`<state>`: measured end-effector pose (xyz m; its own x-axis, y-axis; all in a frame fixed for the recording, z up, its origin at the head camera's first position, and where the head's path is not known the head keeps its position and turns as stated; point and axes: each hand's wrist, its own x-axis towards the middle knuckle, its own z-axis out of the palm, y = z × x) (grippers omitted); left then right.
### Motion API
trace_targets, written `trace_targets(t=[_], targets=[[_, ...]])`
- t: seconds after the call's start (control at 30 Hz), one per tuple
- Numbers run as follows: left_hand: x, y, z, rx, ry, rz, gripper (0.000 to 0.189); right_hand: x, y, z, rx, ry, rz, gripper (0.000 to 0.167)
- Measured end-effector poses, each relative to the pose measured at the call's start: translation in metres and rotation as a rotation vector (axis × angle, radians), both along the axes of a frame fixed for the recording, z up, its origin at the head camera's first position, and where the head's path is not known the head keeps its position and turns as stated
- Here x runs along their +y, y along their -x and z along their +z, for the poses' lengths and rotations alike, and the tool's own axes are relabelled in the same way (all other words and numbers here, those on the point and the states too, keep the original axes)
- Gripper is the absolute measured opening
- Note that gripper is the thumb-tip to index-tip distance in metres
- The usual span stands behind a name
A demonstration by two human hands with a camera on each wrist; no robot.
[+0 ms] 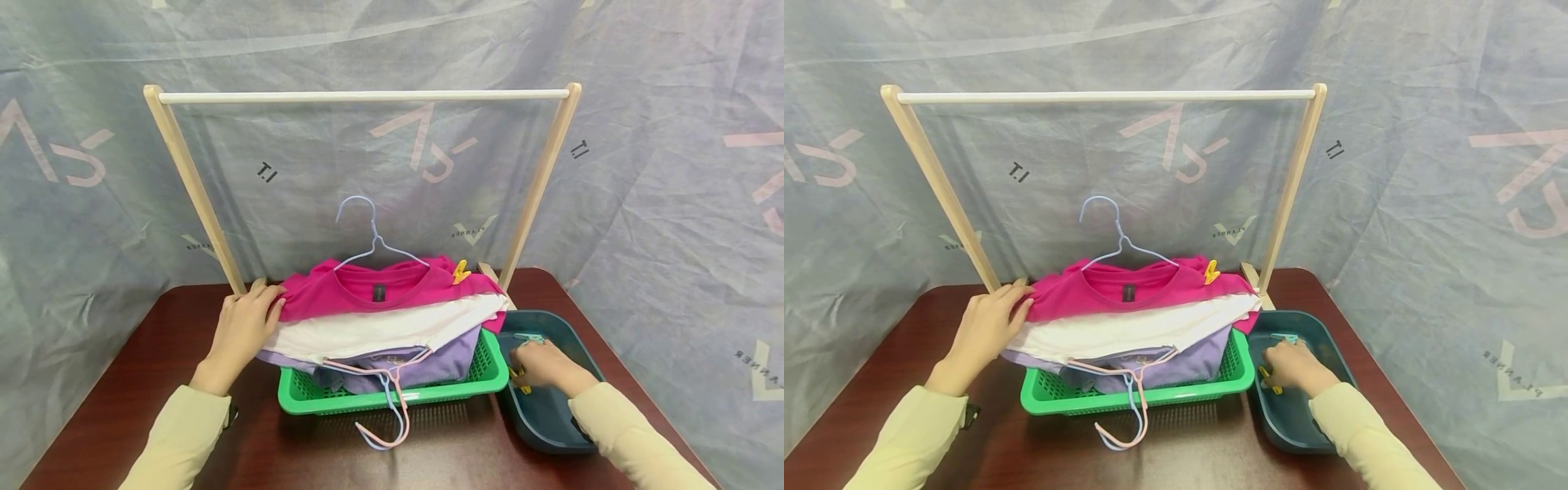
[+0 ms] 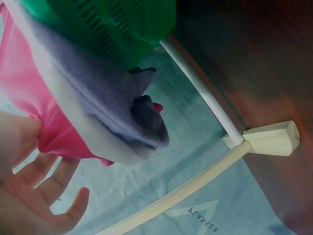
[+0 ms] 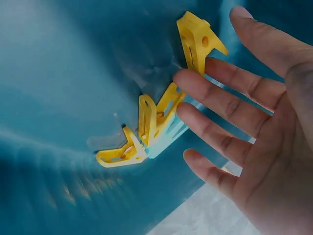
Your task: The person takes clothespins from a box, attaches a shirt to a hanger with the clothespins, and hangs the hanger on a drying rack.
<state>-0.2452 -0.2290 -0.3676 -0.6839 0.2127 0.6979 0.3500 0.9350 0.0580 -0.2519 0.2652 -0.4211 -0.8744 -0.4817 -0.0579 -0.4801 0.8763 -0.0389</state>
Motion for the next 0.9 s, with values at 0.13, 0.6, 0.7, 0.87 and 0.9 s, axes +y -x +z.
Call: trace_targets(t=[0.13,0.6,0.7,0.87,0.9], targets=[[-0.0006,-0.0001,-0.0007,0.000,0.002,0.001,0.015,-0.0017,0.0003,-0.0032,0.028,-0.023,0.003,0.025],[-0.0004,-0.0010,-0.0008,-0.005,-0.001,0.002,0.014,-0.0033,0.0007,-0.0086,0.106,-0.003,0.011,0.038],[-0.0004,-0.0011,-0.0008,-0.004,-0.003,0.002,0.014,-0.0034,0.0006,-0.0083,0.108,-0.005,0.008,0.039],[-0.0005,-0.0014,-0.0006,-0.002,-0.007,0.000,0.014,-0.0019,0.0015,-0.0076,0.116,-0.008,0.019,0.039],[-0.0005,-0.0014,-0.0005,-0.001,-0.006,0.000,0.014,-0.0015,0.0018,-0.0074,0.118,-0.008,0.021,0.039]])
